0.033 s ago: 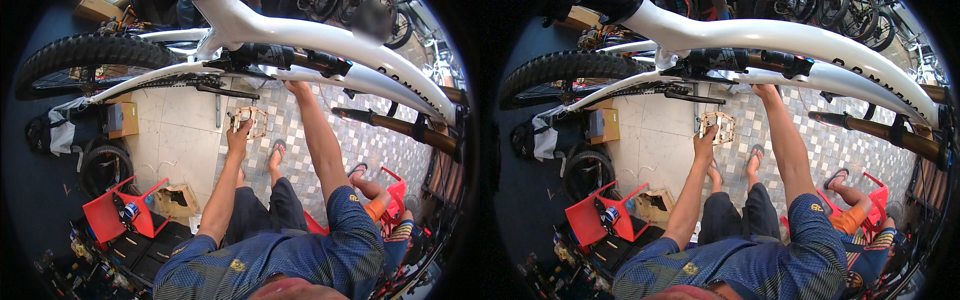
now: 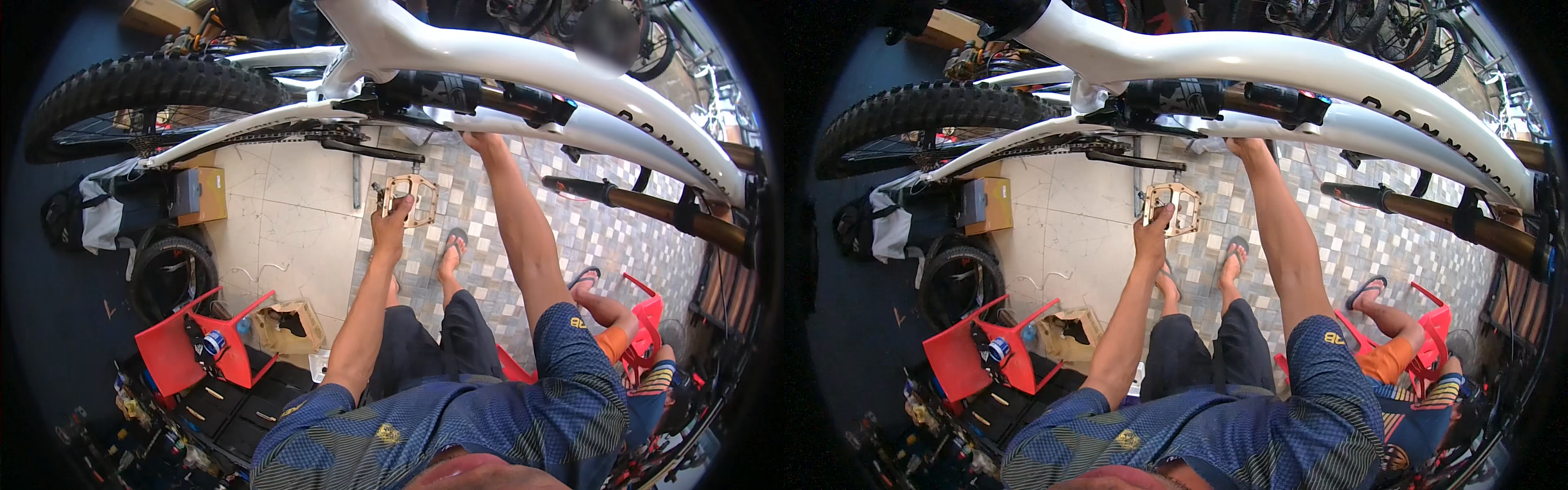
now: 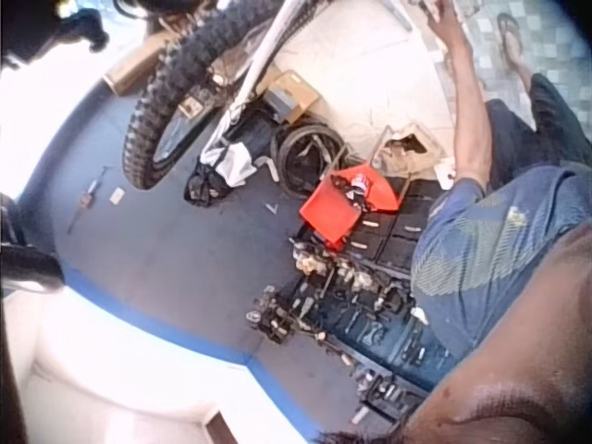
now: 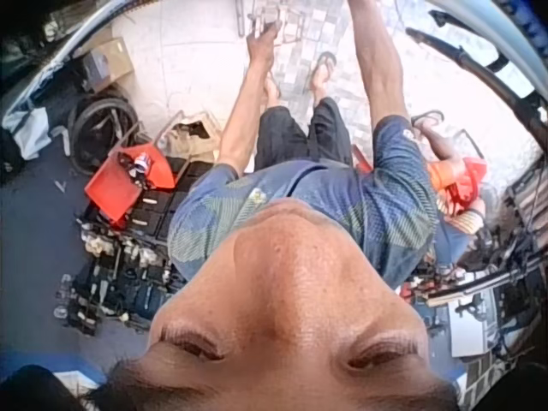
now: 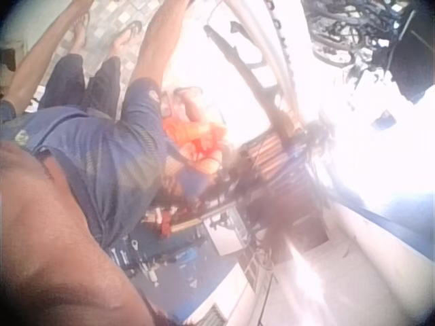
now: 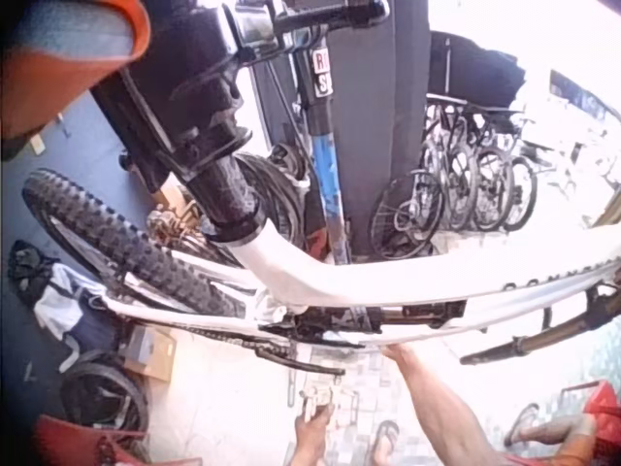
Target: The person works on a bicycle mounted on a repair stand, adjusting the rear derailleur and chain with a hex wrench, then installs a pedal onto the crank arm using a pedal wrench. The person also handles a small metal part and a tube of grease before returning to the chain and derailleur.
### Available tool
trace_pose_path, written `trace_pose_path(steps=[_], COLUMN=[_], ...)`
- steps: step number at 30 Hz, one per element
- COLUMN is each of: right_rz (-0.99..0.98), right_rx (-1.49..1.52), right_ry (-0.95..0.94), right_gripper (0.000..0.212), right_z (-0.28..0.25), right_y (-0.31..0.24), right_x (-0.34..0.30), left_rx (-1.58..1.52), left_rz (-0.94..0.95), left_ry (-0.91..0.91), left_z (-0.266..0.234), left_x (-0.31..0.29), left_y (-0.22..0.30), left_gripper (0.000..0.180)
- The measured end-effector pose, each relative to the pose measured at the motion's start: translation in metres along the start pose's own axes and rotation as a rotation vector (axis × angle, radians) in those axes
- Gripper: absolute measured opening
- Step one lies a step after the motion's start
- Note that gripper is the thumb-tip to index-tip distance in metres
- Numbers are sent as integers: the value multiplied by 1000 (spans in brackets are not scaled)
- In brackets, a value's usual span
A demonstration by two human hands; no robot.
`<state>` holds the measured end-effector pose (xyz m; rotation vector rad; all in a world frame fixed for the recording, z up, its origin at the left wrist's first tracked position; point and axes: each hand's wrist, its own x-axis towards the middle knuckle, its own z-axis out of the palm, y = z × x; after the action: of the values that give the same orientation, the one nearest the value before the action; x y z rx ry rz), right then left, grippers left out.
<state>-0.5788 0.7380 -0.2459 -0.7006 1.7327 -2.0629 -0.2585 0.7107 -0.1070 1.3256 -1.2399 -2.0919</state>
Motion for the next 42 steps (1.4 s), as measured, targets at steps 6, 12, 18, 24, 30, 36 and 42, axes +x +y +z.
trace_pose_path(steps=[6,12,18,24,30,36,42], right_rz=[654,566,658,587,664,713,750], right_rx=[864,628,796,712,677,619,754], right_ry=[-129,-253,-252,-327,-207,-112,-140], right_gripper=[9,13,20,20,18,17,7], right_z=[61,64,56,61,67,65,73], right_y=[-26,-15,-14,-18,-26,-24,-39], right_x=[-10,-1,0,0,-1,1,-2], left_rx=[-49,-18,-16,-5,-30,-2,21], left_rz=[11,31,-4,69,61,82,75], left_ry=[104,107,112,115,112,130,170], left_z=[-16,-10,-3,-1,0,3,-1], left_x=[-3,6,6,9,9,10,11], left_y=[-12,-13,-5,-7,-6,-8,-8], left_gripper=[30,32,33,32,30,30,29])
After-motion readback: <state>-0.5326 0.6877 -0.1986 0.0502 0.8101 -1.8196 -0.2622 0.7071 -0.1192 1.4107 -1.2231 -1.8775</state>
